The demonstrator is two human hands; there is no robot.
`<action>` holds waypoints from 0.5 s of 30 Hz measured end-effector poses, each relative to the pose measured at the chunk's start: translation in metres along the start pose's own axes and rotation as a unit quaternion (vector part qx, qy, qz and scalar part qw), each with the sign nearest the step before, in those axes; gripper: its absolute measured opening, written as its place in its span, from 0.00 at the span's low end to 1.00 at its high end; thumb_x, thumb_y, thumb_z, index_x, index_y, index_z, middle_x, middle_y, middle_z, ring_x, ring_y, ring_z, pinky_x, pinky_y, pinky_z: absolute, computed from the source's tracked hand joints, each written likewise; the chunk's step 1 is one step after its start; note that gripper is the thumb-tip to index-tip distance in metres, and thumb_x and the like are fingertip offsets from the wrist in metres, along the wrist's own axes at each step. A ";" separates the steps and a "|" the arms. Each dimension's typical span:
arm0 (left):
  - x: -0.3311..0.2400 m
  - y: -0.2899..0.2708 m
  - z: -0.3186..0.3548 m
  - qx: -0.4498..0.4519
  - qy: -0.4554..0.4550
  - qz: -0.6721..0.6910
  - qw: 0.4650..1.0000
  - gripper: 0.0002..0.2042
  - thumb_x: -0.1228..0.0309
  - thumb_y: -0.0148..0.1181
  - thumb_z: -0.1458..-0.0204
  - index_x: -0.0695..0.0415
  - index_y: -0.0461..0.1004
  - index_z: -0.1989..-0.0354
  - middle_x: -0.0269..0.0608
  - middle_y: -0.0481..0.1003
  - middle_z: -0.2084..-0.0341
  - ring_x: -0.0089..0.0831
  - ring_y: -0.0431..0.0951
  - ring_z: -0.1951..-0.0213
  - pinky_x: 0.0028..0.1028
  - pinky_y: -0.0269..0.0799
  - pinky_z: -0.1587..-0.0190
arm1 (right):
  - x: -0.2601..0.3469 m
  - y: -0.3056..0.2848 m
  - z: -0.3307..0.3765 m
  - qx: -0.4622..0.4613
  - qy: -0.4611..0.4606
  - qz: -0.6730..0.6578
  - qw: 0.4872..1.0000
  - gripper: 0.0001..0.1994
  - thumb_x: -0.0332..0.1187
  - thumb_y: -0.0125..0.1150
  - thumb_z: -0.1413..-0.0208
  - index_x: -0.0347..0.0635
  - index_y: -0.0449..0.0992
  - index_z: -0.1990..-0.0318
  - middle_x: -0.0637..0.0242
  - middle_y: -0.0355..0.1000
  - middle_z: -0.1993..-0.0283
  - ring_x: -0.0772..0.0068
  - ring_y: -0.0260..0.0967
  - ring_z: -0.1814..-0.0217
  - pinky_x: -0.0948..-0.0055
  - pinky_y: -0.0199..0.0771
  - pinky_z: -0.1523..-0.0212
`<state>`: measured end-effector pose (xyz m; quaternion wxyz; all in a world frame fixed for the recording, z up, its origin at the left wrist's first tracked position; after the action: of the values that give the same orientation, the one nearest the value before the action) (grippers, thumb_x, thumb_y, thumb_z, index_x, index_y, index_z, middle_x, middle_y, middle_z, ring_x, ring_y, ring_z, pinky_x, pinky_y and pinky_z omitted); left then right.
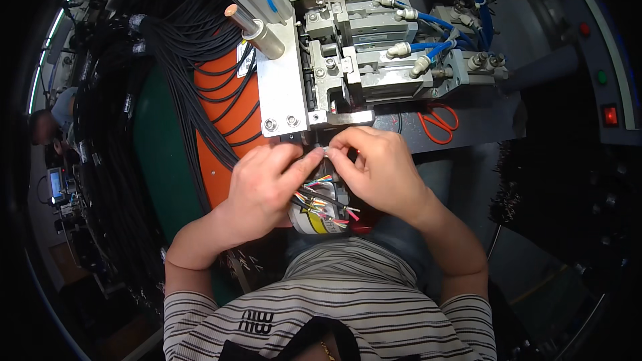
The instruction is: Assembling multi-pin electrical connectors by manually inserting individual wires into a connector housing at a factory workstation.
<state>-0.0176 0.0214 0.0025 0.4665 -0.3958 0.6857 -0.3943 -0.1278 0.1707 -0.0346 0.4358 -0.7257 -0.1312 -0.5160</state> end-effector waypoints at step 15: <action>0.019 -0.006 0.017 -0.090 -0.013 0.117 0.989 0.14 0.81 0.65 0.55 0.64 0.75 0.57 0.44 0.75 0.72 0.39 0.77 0.71 0.32 0.70 0.70 | 0.009 0.004 0.013 -0.004 -0.099 -0.156 0.983 0.11 0.17 0.63 0.50 0.33 0.78 0.59 0.65 0.73 0.61 0.88 0.64 0.78 0.85 0.59 0.80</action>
<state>-0.0051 -0.0010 -0.0023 0.4811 -0.3585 0.7538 -0.2680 -0.1132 0.1760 -0.0298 0.3316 -0.7459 -0.2831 -0.5035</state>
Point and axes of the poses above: each hand's wrist, its own z-axis away from the middle knuckle, its own y-axis out of the palm, x = y × z, the point moved 2 cm from there along -z, towards the middle knuckle
